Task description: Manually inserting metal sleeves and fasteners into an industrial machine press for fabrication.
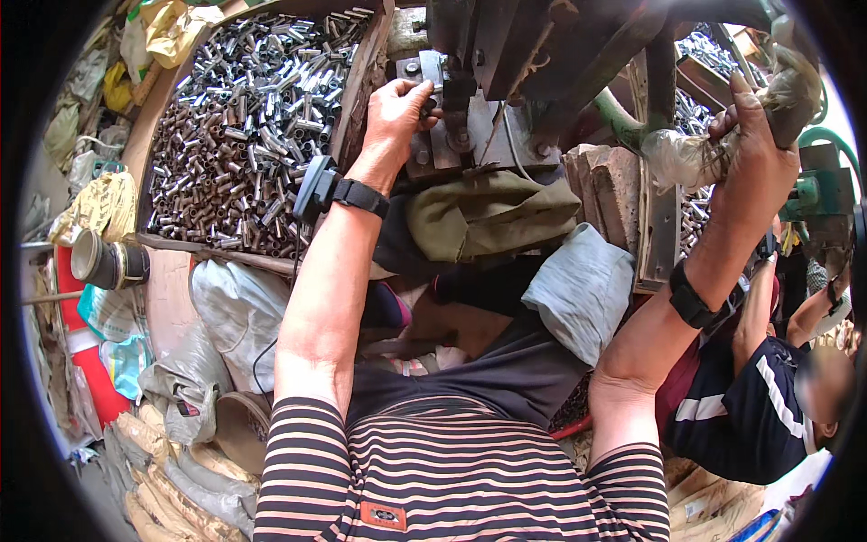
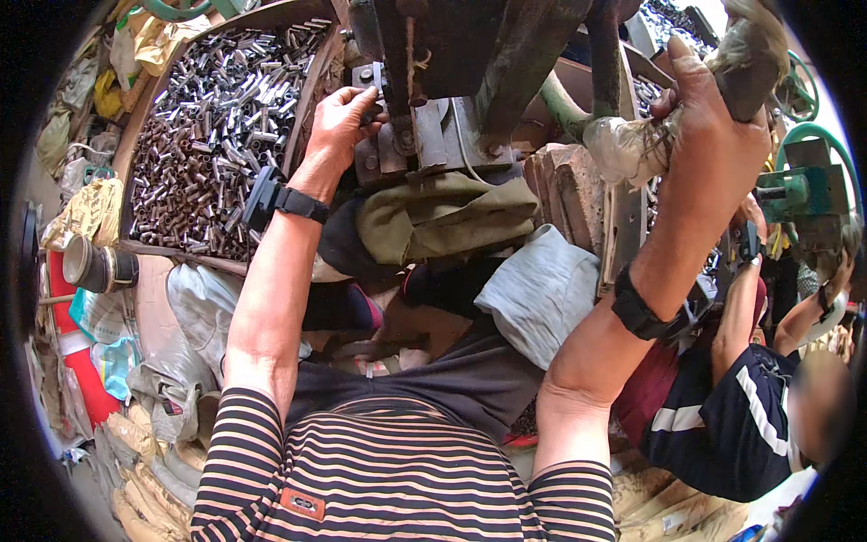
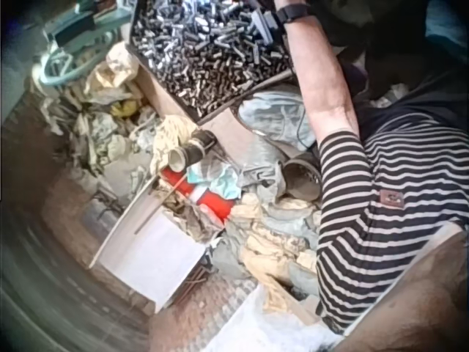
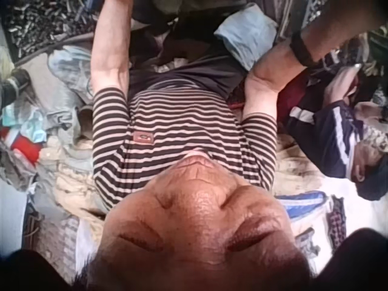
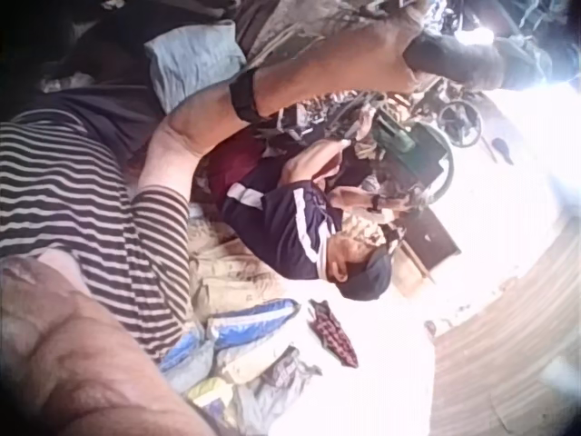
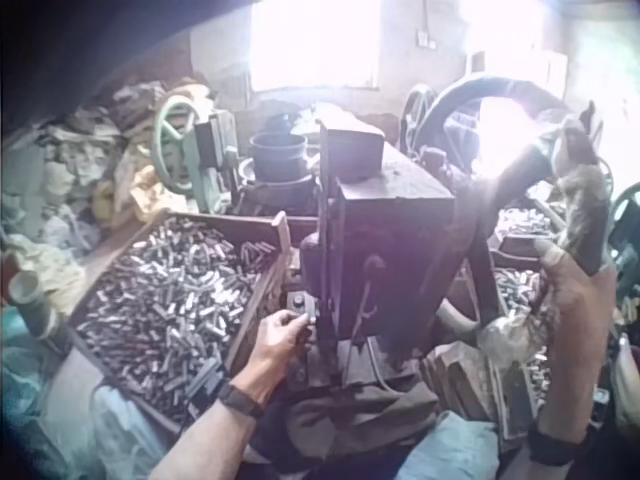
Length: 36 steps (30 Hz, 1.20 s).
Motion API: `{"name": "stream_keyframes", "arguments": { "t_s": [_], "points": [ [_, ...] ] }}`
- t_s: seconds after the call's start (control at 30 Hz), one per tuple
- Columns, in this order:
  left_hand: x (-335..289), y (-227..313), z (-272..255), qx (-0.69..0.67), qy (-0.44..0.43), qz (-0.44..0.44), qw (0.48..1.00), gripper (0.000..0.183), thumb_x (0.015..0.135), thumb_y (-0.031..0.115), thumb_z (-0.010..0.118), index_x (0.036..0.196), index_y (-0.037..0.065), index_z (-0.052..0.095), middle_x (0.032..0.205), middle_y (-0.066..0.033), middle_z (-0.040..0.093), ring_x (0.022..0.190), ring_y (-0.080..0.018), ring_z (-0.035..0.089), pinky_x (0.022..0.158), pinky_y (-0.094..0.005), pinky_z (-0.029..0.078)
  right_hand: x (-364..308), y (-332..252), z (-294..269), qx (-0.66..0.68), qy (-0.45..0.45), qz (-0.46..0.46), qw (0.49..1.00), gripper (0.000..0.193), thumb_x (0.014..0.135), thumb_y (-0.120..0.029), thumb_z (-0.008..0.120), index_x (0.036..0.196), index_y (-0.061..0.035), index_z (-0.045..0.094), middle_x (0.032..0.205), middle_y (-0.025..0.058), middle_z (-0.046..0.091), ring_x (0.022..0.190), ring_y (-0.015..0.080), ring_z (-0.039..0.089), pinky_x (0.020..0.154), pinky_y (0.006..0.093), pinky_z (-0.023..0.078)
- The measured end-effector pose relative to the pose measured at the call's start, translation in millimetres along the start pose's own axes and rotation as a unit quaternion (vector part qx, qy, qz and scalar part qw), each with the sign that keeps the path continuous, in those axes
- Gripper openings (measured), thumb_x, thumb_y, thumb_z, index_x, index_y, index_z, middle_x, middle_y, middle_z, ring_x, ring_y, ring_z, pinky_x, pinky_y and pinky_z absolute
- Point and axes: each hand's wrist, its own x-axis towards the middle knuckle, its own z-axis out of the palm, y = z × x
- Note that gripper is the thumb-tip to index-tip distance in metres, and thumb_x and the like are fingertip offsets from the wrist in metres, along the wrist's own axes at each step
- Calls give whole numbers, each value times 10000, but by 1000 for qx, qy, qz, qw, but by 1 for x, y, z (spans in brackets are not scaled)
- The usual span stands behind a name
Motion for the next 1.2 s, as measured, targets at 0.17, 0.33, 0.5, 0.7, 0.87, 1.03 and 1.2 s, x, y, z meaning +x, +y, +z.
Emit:
{"name": "stream_keyframes", "arguments": {
  "t_s": [0.17,0.33,0.5,0.7,0.87,1.03,1.2],
  "points": [
    [-5,4,17,22,5,42,999,226,926,210,541,975,-3,598,829,-61,620,636,-138,614,559,-264,511,-38,47,18,6,122,-22,992,132,805,-75,674,861,6,587,636,61,583,557,120,564,518,252,452],
    [13,-7,2,244,53,136,959,255,895,229,576,874,-24,598,651,-33,553,508,-115,505,455,-275,402,-45,53,14,57,104,-26,993,119,789,-15,686,868,3,599,731,42,615,550,94,551,534,235,448],
    [1,11,-5,80,35,3,996,253,907,275,595,954,28,559,722,-18,546,547,-89,482,470,-237,385,-28,21,3,51,11,28,998,113,785,-33,708,829,-8,607,674,20,600,565,85,551,534,216,425],
    [0,9,-5,-65,13,-5,998,198,907,133,579,1041,10,501,932,-93,613,779,-165,661,594,-249,535,-6,3,-2,11,-6,13,1000,110,779,-87,706,753,5,652,649,23,610,545,87,538,524,231,399],
    [8,-3,0,-40,1,22,999,205,878,173,634,936,-13,570,817,-93,643,613,-145,644,529,-226,500,6,2,-4,15,-31,17,999,149,795,-90,691,859,32,636,650,46,585,552,99,530,527,234,412],
    [-2,-2,2,36,2,74,997,232,921,225,582,977,1,598,834,-55,618,644,-126,625,520,-240,475,-22,21,10,29,39,-3,999,155,772,-106,720,815,14,632,652,46,605,560,93,543,536,235,426],
    [18,-5,8,330,59,195,922,258,891,235,570,908,-18,615,712,-129,622,643,-201,621,567,-333,466,-48,58,18,86,121,-2,989,138,786,-54,708,854,-2,600,739,27,611,591,84,541,565,245,456]
  ]
}}
